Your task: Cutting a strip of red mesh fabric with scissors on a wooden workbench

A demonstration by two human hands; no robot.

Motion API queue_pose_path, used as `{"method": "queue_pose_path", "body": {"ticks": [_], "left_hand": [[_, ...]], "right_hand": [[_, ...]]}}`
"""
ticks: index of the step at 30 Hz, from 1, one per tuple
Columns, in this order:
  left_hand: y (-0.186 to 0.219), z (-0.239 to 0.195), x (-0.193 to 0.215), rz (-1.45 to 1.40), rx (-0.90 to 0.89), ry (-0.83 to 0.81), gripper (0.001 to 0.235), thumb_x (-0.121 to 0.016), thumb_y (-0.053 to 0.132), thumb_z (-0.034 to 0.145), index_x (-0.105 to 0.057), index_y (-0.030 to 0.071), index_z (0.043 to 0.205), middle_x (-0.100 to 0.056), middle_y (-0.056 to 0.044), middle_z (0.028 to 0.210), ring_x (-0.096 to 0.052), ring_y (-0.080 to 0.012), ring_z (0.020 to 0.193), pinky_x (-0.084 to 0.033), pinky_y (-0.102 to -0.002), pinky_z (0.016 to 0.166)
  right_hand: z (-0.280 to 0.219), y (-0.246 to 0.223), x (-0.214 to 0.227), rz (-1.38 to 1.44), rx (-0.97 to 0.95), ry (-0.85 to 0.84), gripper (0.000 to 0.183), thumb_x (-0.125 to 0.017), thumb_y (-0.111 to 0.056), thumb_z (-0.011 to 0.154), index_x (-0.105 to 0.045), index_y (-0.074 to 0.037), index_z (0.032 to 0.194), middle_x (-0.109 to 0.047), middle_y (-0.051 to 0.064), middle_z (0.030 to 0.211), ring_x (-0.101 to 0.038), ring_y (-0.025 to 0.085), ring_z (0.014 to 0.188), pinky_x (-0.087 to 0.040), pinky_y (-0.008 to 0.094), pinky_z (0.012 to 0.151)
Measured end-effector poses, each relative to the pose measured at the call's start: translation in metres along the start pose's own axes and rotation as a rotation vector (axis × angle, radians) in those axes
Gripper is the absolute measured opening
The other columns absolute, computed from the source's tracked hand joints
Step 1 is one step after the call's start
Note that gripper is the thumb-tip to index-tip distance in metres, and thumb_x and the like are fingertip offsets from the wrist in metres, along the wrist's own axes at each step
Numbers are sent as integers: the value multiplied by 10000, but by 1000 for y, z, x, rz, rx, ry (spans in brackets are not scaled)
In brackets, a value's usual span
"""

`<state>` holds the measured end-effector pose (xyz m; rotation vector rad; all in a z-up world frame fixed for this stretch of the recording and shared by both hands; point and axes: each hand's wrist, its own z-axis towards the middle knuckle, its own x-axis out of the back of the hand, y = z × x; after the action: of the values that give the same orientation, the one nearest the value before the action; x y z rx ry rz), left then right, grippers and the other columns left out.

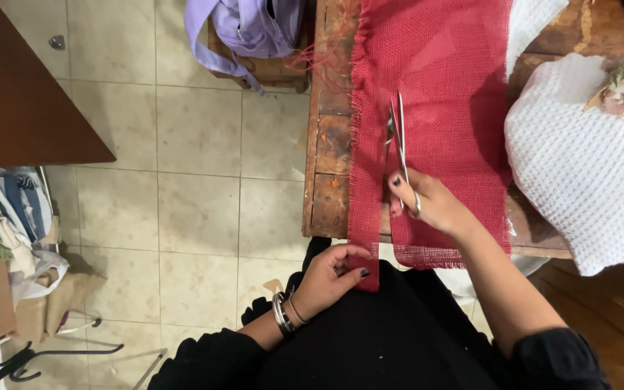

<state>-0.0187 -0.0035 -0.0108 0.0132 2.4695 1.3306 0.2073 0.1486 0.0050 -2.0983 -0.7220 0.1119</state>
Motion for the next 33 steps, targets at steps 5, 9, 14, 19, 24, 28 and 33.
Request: {"method": "queue_pose_path", "body": {"ticks": [5, 9, 14, 19, 24, 28, 33], "left_hand": [[-13, 4, 5, -18, -20, -47, 252, -786, 91, 903, -738, 81, 1150, -716, -30, 884, -653, -72, 799, -572, -213, 709], [-17, 6, -1, 16, -93, -119, 194, -800, 93, 895, -708, 100, 1065, -697, -2, 775, -605, -39, 669, -496, -166, 568], [74, 28, 0, 14, -278, -18, 409, -711, 154, 948, -575, 46, 1318, -605, -150, 1275, -548, -260, 1153, -465, -364, 942], [124, 113, -5, -107, -359, 43, 489, -633, 246, 1053, -497, 40, 1475, -424, -224, 1548, -304, -450, 1507, -284, -565, 1225], [77, 219, 3, -52, -354, 137, 499, -785, -26, 790, -720, 148, 1253, -662, -18, 1196, -521, -114, 967, -433, -216, 916], [67, 231, 27, -187, -359, 148, 511, -639, -164, 732, -682, 52, 1192, -725, -154, 1065, -770, -224, 811, -625, -310, 786], [83, 214, 28, 83, -305, 94, 412, -487, -161, 708, -602, 149, 953, -629, 13, 995, -550, -117, 868, -449, -241, 780]], "right_hand": [[-47, -2, -19, -94, -12, 64, 447, -737, -452, 897, -743, -29, 1039, -760, 180, 760, -733, 285, 723, -560, 398, 712], [-59, 50, -62, 331, 84, 194, 260, -880, -117, 799, -706, -17, 965, -667, 68, 687, -599, 125, 598, -457, 200, 543], [-73, 31, -63, 473, 193, 272, 249, -868, -35, 807, -675, 23, 953, -644, 99, 680, -592, 130, 567, -460, 210, 524], [-62, 24, -63, 579, 232, 280, 236, -842, -6, 826, -646, 4, 956, -613, 84, 689, -542, 89, 400, -374, 185, 318], [-52, 41, -79, 176, 245, 225, 274, -927, -144, 758, -755, -46, 947, -705, 50, 727, -628, 115, 657, -497, 235, 606], [-70, 6, 10, -93, 344, 131, 315, -873, -167, 798, -770, -58, 1075, -771, 151, 877, -691, 225, 804, -542, 376, 738], [-62, -91, 119, -430, -163, -301, 459, -583, -529, 834, -710, -118, 995, -827, 72, 819, -825, 169, 803, -635, 287, 743]]}}
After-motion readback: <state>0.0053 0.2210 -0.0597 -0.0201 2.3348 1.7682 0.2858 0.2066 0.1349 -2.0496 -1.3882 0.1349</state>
